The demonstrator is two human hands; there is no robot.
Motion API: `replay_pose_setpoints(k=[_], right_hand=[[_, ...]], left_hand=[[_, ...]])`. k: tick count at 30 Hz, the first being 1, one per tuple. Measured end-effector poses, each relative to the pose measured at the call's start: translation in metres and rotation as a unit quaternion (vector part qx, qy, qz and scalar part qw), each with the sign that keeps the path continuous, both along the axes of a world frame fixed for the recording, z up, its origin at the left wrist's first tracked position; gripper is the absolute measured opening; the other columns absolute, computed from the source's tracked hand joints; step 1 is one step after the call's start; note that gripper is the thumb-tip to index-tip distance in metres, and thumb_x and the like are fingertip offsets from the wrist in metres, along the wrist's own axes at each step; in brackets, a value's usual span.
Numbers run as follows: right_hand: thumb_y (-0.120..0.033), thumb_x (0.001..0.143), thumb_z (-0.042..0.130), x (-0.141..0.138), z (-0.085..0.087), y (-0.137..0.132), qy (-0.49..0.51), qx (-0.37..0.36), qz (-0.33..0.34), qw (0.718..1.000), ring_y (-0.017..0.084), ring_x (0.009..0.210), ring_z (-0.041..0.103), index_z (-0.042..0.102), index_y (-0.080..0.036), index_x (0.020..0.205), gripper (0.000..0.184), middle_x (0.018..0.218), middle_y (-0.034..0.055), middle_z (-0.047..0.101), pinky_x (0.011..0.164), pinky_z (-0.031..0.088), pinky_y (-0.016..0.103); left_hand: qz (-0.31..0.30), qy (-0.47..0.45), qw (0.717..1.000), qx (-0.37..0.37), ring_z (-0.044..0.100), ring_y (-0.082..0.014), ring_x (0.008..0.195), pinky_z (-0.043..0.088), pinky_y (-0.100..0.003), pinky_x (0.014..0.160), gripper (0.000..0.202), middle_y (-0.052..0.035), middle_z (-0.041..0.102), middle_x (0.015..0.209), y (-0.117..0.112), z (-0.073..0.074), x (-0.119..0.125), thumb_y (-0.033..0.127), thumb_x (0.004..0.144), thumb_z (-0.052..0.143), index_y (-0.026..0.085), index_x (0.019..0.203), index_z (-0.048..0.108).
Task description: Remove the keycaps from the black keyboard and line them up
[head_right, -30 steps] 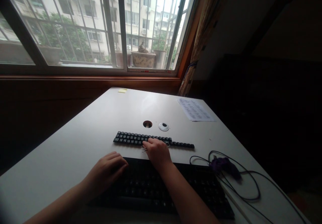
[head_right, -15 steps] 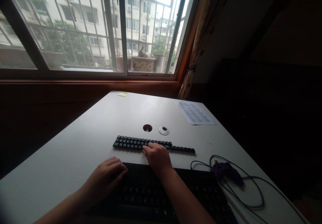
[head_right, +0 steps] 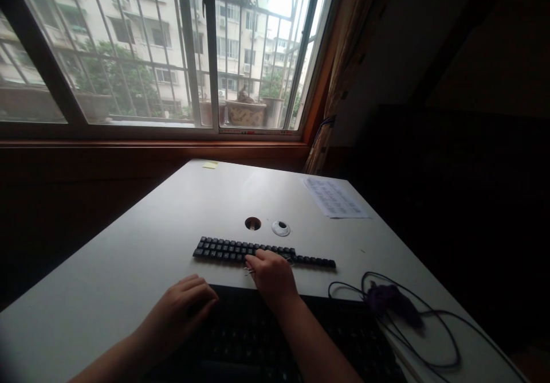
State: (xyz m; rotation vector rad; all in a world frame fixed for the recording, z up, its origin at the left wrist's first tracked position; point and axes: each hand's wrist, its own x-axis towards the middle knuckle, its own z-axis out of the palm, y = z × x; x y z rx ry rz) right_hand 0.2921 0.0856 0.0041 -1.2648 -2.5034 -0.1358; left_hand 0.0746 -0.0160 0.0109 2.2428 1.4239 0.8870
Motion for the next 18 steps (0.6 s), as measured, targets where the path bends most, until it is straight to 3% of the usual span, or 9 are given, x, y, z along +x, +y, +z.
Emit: replay_pose_setpoints(k=[18], right_hand=[[-0.026, 0.095, 0.055, -0.0007, -0.0003, 0.0008, -0.001, -0.001, 0.005, 1.000, 0.015, 0.077, 0.060, 0.073, -0.030, 0.096, 0.019, 0.078, -0.0008, 0.065, 0.067, 0.038, 0.025]], left_hand=[[-0.002, 0.005, 1.000, 0.001, 0.058, -0.0184, 0.076, 0.045, -0.029, 0.068, 0.013, -0.0031, 0.064, 0.080, 0.0012, -0.0059, -0.0006, 0.013, 0.089, 0.053, 0.020, 0.082, 0.062]])
